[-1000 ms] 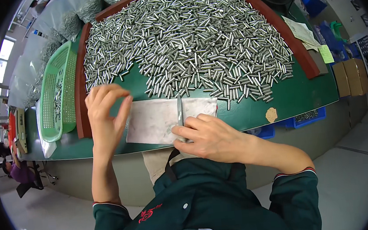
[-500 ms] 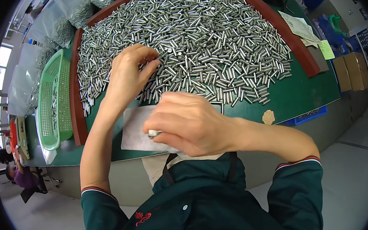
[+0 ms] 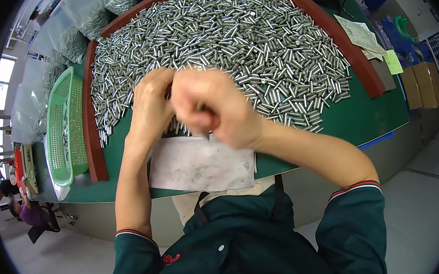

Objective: Inspecting small metal pins and cleaning them with a hand tool.

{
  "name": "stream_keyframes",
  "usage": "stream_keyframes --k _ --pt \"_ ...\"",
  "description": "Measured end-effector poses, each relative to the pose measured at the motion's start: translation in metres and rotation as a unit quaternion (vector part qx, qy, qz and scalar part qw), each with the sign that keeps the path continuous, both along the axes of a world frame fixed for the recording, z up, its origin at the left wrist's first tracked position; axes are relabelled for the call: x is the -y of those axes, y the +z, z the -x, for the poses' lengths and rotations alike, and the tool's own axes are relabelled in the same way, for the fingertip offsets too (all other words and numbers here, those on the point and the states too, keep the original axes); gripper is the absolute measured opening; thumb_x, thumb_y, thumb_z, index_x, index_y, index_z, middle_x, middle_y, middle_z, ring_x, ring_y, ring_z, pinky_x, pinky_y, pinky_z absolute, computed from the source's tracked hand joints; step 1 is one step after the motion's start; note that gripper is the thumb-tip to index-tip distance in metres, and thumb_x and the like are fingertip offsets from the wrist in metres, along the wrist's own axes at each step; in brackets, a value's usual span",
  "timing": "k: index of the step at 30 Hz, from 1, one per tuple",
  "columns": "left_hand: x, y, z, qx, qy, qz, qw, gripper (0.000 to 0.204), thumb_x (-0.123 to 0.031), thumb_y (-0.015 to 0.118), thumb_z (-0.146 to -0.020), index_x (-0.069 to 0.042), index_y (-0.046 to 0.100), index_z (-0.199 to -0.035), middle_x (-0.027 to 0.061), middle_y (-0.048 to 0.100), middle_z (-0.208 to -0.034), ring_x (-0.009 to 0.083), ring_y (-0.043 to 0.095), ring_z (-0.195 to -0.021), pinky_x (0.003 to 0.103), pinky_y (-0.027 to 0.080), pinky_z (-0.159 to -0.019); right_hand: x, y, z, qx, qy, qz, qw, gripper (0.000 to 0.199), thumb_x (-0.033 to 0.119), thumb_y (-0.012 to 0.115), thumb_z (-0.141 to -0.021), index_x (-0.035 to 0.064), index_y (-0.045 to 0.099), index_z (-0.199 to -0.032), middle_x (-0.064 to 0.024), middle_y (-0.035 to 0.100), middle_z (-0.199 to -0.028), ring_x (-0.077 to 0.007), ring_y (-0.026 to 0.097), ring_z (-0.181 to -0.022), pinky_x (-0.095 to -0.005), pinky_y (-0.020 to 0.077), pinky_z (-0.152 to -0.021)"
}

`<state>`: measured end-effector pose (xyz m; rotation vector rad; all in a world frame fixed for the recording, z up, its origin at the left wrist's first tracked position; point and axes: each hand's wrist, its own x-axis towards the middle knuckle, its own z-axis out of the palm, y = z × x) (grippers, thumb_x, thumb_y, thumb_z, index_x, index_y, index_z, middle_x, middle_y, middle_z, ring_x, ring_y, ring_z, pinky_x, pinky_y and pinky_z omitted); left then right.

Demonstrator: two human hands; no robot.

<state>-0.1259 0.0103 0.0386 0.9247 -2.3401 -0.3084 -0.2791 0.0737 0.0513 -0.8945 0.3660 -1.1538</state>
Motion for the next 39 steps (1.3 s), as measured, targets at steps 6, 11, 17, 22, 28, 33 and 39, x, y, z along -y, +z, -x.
stream_keyframes --k 6,11,17,22,28,33,39 --pt "0.005 -0.002 -0.009 -0.34 0.032 -0.48 0.808 0.014 -0.006 0.062 -0.08 0.0 0.058 -0.092 0.0031 0.06 -0.073 0.0068 0.054 -0.065 0.018 0.044 -0.063 0.032 0.02 0.046 0.153 -0.084 -0.031 0.984 0.039 0.04 0.037 -0.09 0.0113 0.043 -0.064 0.0034 0.027 -0.047 -0.007 0.019 -0.041 -0.0237 0.0177 -0.041" --pt "0.009 -0.007 -0.017 -0.45 -0.02 -0.611 0.65 0.023 -0.009 0.05 -0.089 0.002 0.055 -0.11 0.0015 0.055 -0.078 0.006 0.05 -0.067 0.019 0.044 -0.061 0.03 -0.001 0.044 0.195 -0.044 -0.137 0.97 0.037 0.039 0.039 -0.089 0.0112 0.043 -0.065 0.0033 0.026 -0.047 -0.0075 0.019 -0.039 -0.0235 0.0175 -0.039" --pt "0.011 -0.013 -0.016 -0.467 -0.043 -0.629 0.621 0.022 -0.013 0.048 -0.091 0.002 0.054 -0.106 0.0024 0.055 -0.077 0.0065 0.05 -0.066 0.02 0.044 -0.06 0.028 -0.012 0.041 0.204 0.003 -0.19 0.96 0.038 0.039 0.039 -0.089 0.0105 0.043 -0.065 0.003 0.027 -0.047 -0.0074 0.02 -0.04 -0.0232 0.0184 -0.038" --pt "0.013 -0.014 -0.017 -0.467 -0.034 -0.634 0.616 0.021 -0.014 0.046 -0.092 0.001 0.053 -0.105 0.0028 0.056 -0.075 0.0065 0.05 -0.063 0.02 0.043 -0.058 0.028 -0.011 0.039 0.201 0.007 -0.181 0.963 0.038 0.039 0.039 -0.089 0.0104 0.044 -0.065 0.0029 0.027 -0.047 -0.0074 0.02 -0.04 -0.0232 0.0184 -0.038" --pt "0.014 -0.015 -0.018 -0.469 -0.043 -0.643 0.604 0.022 -0.016 0.044 -0.093 0.001 0.052 -0.105 0.0059 0.059 -0.074 0.007 0.052 -0.059 0.02 0.044 -0.054 0.029 -0.013 0.039 0.194 0.002 -0.186 0.963 0.037 0.038 0.04 -0.089 0.0102 0.044 -0.064 0.003 0.027 -0.047 -0.0073 0.02 -0.04 -0.0232 0.0183 -0.038" --pt "0.013 -0.014 -0.019 -0.471 -0.054 -0.651 0.593 0.025 -0.016 0.044 -0.093 0.004 0.05 -0.108 0.0099 0.061 -0.079 0.008 0.054 -0.062 0.021 0.046 -0.056 0.029 -0.014 0.039 0.19 -0.003 -0.189 0.963 0.037 0.037 0.04 -0.089 0.0102 0.044 -0.064 0.0031 0.026 -0.047 -0.0073 0.021 -0.04 -0.0233 0.0188 -0.038" --pt "0.01 -0.006 -0.016 -0.498 -0.008 -0.614 0.613 0.028 -0.026 0.04 -0.094 0.0 0.051 -0.096 0.0147 0.061 -0.084 0.0138 0.056 -0.07 0.026 0.049 -0.063 0.03 -0.015 0.039 0.192 -0.005 -0.192 0.962 0.037 0.037 0.04 -0.089 0.0104 0.043 -0.064 0.0032 0.027 -0.047 -0.0075 0.021 -0.04 -0.0234 0.0191 -0.038"
